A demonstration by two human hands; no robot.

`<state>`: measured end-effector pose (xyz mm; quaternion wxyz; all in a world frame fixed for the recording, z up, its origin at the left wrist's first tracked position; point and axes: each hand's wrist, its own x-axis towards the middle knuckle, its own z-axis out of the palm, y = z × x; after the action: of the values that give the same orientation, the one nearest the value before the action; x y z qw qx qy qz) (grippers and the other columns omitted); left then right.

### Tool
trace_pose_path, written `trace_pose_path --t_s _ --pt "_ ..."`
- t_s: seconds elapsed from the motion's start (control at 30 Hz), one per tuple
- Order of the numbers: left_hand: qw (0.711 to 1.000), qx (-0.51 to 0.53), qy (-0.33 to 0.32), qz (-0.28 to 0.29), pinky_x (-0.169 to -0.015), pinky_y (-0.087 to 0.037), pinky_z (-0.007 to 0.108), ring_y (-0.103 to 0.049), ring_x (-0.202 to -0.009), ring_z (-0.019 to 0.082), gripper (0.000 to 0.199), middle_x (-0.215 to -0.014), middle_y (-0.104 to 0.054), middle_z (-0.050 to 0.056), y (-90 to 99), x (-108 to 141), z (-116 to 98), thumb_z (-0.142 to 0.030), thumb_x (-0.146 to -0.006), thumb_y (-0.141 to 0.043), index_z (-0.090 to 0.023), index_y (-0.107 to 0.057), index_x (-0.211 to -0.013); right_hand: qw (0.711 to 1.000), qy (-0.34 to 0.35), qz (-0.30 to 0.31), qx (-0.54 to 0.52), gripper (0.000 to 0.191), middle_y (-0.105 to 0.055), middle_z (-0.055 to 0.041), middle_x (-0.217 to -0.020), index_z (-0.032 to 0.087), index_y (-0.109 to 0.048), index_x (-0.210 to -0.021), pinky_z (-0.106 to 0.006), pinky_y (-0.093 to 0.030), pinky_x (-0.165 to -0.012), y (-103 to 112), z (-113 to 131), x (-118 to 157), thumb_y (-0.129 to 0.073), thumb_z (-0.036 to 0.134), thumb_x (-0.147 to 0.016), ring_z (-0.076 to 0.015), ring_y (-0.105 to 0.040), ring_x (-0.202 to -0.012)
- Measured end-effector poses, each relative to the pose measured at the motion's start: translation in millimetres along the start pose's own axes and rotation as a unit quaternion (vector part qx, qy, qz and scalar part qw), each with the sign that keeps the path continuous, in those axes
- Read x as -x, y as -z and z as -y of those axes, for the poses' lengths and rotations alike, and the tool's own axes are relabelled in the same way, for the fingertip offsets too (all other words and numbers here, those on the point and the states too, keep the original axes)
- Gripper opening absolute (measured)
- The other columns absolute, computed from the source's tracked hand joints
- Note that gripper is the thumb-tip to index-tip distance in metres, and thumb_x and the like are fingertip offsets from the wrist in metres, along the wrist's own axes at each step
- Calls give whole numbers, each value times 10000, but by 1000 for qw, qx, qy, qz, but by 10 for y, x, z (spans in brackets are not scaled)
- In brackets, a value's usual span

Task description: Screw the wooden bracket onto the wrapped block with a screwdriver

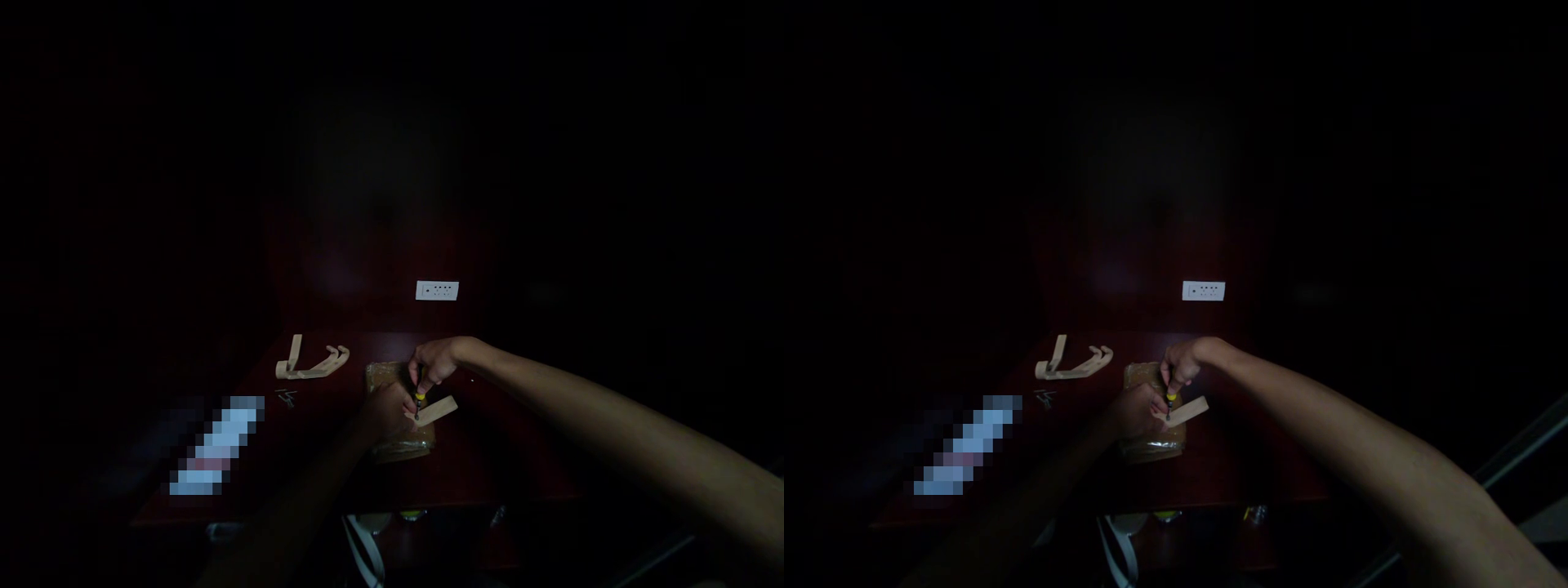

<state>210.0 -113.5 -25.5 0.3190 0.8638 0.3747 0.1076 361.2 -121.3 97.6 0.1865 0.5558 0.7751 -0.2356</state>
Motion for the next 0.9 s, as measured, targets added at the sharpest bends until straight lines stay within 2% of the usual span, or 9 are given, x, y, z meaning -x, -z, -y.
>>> trace_pose_path --t_s 0.13,0.5,0.73,0.83,0.9 --pt "1000 -3 -2 -7 -680 -485 272 -656 -840 214 354 -886 -722 73 -4 9 -3 -275 -585 -737 -153 -729 -917 1000 0 13 5 515 -535 39 -594 163 -676 -1003 -244 -357 -550 22 1 -63 -752 484 -607 -123 -485 -573" --pt "1000 7 14 13 -658 -490 252 -665 -811 201 355 -885 -727 74 -4 -40 8 -250 -580 -745 -137 -725 -915 1000 -10 -2 -1 514 -553 31 -637 149 -672 -967 -236 -366 -545 16 12 -98 -769 475 -581 -111 -485 -564" --pt "1000 3 11 9 -687 -490 264 -660 -827 211 353 -880 -729 68 14 -20 13 -272 -563 -751 -158 -735 -896 999 -16 18 25 421 -555 13 -602 126 -662 -756 -252 -352 -525 -43 -49 -166 -666 541 -683 -115 -481 -536" --pt "1000 5 12 6 -698 -489 260 -658 -829 200 364 -905 -728 59 11 -17 18 -286 -571 -742 -168 -730 -914 999 -25 14 38 363 -537 16 -586 128 -639 -724 -256 -356 -516 -66 -82 -166 -639 490 -715 -119 -478 -527" --pt "1000 6 12 6 -688 -488 258 -658 -812 196 357 -890 -729 59 7 -20 22 -279 -575 -732 -163 -727 -912 999 -26 31 34 306 -522 19 -568 127 -619 -700 -256 -359 -503 -60 -80 -161 -637 432 -711 -118 -470 -508"
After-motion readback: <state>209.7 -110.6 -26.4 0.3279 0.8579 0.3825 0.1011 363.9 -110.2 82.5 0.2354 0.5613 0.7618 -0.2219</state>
